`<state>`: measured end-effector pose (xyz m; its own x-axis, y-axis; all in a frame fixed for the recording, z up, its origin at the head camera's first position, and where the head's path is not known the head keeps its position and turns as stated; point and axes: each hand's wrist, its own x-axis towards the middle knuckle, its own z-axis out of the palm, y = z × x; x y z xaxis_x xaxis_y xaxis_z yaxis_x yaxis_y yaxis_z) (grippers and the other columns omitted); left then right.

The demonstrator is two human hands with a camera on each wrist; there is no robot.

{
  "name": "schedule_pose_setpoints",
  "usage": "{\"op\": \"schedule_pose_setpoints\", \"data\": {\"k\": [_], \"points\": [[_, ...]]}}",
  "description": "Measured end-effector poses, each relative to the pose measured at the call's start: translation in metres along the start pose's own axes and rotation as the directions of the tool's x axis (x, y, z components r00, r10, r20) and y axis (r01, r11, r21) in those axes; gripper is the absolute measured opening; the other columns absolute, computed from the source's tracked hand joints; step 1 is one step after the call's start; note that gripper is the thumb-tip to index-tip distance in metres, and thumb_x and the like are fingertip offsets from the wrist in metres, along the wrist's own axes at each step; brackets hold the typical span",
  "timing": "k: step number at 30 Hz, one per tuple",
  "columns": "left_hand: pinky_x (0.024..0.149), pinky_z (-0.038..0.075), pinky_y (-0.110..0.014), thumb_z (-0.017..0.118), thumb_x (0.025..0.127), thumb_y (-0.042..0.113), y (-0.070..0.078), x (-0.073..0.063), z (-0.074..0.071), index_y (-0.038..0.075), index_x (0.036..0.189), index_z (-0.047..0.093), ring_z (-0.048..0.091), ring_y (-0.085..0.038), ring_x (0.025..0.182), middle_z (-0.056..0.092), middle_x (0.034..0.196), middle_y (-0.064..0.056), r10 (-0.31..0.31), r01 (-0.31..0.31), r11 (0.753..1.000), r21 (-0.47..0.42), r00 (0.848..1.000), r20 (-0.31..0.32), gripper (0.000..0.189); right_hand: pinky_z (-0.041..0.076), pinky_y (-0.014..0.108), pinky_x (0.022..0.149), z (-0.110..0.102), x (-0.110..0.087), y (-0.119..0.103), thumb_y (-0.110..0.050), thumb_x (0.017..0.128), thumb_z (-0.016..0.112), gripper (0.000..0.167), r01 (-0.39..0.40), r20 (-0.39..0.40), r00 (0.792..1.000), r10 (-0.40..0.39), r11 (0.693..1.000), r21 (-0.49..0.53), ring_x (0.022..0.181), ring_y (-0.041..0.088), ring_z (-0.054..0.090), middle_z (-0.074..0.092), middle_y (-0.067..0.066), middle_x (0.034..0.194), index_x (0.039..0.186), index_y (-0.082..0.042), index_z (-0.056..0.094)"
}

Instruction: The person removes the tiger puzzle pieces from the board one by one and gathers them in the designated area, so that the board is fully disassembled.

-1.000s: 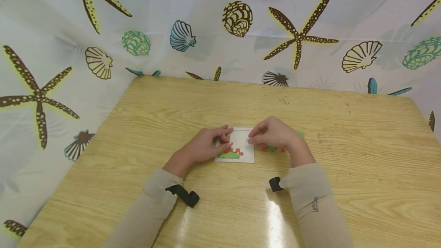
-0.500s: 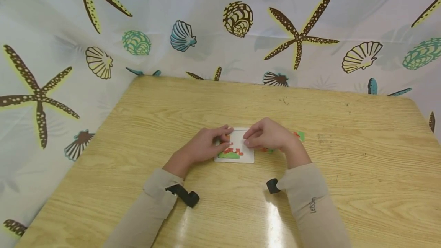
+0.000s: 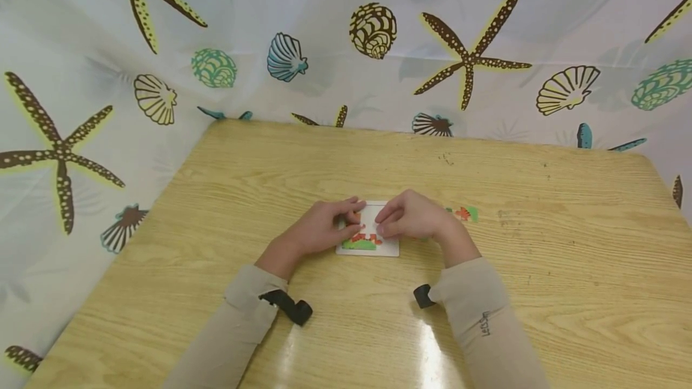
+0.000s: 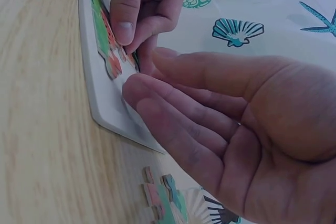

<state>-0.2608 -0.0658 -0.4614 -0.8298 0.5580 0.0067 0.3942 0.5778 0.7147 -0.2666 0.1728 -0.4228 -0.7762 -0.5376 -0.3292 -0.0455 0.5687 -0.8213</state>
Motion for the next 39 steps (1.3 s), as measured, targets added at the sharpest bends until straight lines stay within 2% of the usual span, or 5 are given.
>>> {"op": "schedule_pose_setpoints", "data": {"k": [10, 17, 25, 33, 39], "points": [[0.119, 0.035, -0.036, 0.066, 0.097, 0.018, -0.003, 0.001, 0.001, 0.009, 0.093, 0.069, 0.039, -0.023, 0.147, 0.056, 0.145, -0.009, 0.014, -0.014, 1.000, 0.020, 1.000, 0.002, 0.010, 0.057, 0.027, 0.078, 0.004, 0.001, -0.003, -0.008, 0.092, 0.071, 0.024, 0.007, 0.028, 1.000, -0.007, 1.000, 0.000, 0.088, 0.011, 0.070, 0.077, 0.013, 0.103, 0.114, 0.003, 0.071], [0.119, 0.035, -0.036, 0.066, 0.098, 0.018, -0.003, 0.001, 0.002, 0.010, 0.092, 0.069, 0.039, -0.023, 0.147, 0.056, 0.146, -0.009, 0.004, -0.004, 1.000, 0.019, 1.000, 0.001, 0.010, 0.058, 0.030, 0.077, 0.007, 0.001, -0.007, -0.008, 0.092, 0.070, 0.024, 0.004, 0.023, 1.000, -0.004, 1.000, 0.011, 0.084, 0.011, 0.070, 0.077, 0.012, 0.100, 0.113, 0.004, 0.071], [0.119, 0.035, -0.037, 0.066, 0.098, 0.018, -0.002, 0.001, 0.001, 0.009, 0.093, 0.070, 0.039, -0.024, 0.147, 0.055, 0.147, -0.009, 0.011, -0.011, 1.000, 0.018, 1.000, 0.004, 0.010, 0.058, 0.029, 0.073, 0.011, 0.003, -0.007, -0.007, 0.089, 0.073, 0.025, -0.003, 0.009, 1.000, 0.003, 1.000, 0.026, 0.081, 0.012, 0.069, 0.076, 0.013, 0.097, 0.111, 0.005, 0.070], [0.119, 0.035, -0.037, 0.066, 0.098, 0.018, -0.002, 0.001, 0.001, 0.009, 0.094, 0.070, 0.038, -0.023, 0.147, 0.055, 0.147, -0.009, 0.006, -0.007, 1.000, 0.027, 1.000, 0.013, 0.011, 0.053, 0.028, 0.083, 0.015, 0.005, -0.008, -0.010, 0.087, 0.076, 0.026, -0.013, -0.018, 1.000, 0.012, 1.000, -0.026, 0.091, 0.016, 0.067, 0.074, 0.011, 0.100, 0.110, 0.002, 0.071], [0.118, 0.035, -0.037, 0.066, 0.098, 0.019, -0.001, 0.000, 0.000, 0.009, 0.096, 0.072, 0.039, -0.022, 0.147, 0.055, 0.147, -0.008, 0.009, -0.010, 0.999, 0.036, 1.000, 0.010, 0.011, 0.052, 0.028, 0.083, 0.016, 0.005, -0.009, -0.006, 0.089, 0.074, 0.023, -0.029, -0.011, 1.000, 0.028, 1.000, -0.005, 0.086, 0.013, 0.068, 0.075, 0.011, 0.097, 0.110, 0.003, 0.070]]}}
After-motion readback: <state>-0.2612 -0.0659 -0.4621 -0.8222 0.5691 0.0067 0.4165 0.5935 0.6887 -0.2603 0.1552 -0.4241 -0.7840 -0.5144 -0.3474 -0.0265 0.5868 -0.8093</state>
